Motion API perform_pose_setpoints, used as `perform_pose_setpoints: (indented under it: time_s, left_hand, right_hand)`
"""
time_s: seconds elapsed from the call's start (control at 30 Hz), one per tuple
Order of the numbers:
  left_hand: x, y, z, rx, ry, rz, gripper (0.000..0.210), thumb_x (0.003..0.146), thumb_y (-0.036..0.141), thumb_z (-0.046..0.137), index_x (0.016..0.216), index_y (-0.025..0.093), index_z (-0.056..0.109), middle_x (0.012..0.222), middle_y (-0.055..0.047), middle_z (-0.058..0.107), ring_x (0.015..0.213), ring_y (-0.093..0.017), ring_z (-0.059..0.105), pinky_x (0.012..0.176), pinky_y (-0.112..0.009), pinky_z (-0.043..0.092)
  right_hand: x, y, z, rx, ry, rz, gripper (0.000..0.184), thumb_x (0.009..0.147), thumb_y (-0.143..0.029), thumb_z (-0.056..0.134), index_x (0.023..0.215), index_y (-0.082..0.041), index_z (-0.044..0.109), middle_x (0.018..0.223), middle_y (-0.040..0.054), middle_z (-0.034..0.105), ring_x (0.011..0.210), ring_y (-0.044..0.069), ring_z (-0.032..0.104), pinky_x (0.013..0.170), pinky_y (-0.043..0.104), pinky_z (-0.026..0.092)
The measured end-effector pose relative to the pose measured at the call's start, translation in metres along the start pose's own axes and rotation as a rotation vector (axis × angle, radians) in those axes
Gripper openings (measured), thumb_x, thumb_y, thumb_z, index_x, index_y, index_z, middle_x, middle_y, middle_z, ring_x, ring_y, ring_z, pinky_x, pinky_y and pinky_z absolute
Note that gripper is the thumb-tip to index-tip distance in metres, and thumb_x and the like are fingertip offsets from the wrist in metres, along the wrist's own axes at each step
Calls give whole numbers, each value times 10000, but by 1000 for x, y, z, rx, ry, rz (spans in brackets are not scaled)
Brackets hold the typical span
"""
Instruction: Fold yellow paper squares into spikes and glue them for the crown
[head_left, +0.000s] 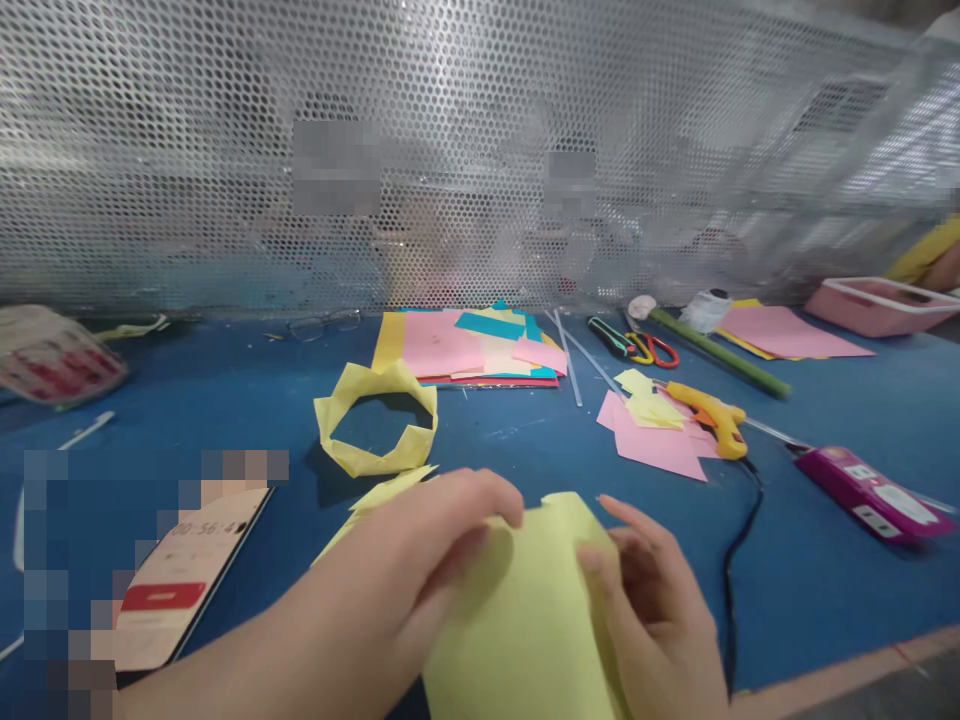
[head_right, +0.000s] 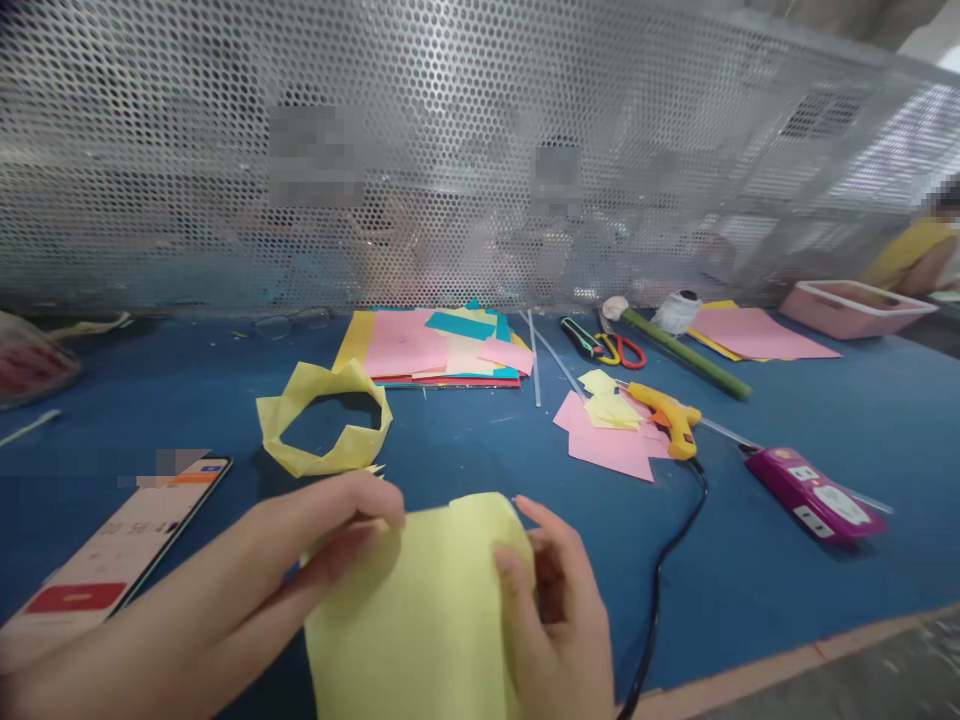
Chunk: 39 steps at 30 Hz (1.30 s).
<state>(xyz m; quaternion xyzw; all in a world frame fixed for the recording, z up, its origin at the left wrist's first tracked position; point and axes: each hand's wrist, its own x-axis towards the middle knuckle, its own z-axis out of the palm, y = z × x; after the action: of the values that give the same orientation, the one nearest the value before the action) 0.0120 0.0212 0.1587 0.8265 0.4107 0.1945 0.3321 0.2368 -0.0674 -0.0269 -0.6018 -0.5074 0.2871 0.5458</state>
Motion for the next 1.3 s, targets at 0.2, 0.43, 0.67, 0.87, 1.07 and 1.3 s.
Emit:
perform_pose_setpoints:
  time_s: [0.2,0.43,0.67,0.87,1.07,1.3]
  left_hand:
    - [11,-20,6,299,-165,-160,236,905,213,383,981,274,598,894,16,642,827,-155,619,710,-245,463]
    - [17,-31,42,567,-261,-238,248,874,173,546,1117,155,594,1272,-113,545,1218,-285,482,994,-510,402]
    - [18,-31,50,483,-376,-256,618,777,234,586,1362,90,451,1212,-188,597,1096,-362,559,930,-547,446]
    - [22,-34,50,382,-432,-317,777,759,184,566,1473,128,265,1288,-163,576,1156,-339,550,973,-494,436]
    - [22,-39,52,340,-449,-326,819,746,211,590,1482,136,240,1358,-162,526,1217,-343,502,1030,-506,396]
    - [23,-38,49,327,-457,-310,805,754,226,593,1479,146,253,1409,-155,482,1255,-332,476,1056,-486,379]
  right_hand:
    - [74,-70,-12,-409,-105,-247,230,914,-240,503,1012,-251,712,968,37,703,797,146,674,653,189,538]
    - [70,-55,-4,-490,-147,-249,361,887,-219,432,1087,-189,731,1173,96,698,1045,205,683,874,281,565]
    - [74,-52,-6,-428,-242,-173,292,918,-273,511,1100,-210,730,1162,94,699,1022,204,689,850,246,566]
    - [69,-50,-2,-344,-171,-99,269,909,-329,541,1036,-213,749,955,72,718,798,168,698,674,185,552]
    - [66,-53,1,-285,-169,-75,271,902,-335,543,1004,-198,753,786,45,653,604,132,612,511,175,473]
    - [69,-57,-9,-388,-295,-161,289,903,-252,501,1050,-194,742,770,51,667,660,139,658,604,167,517]
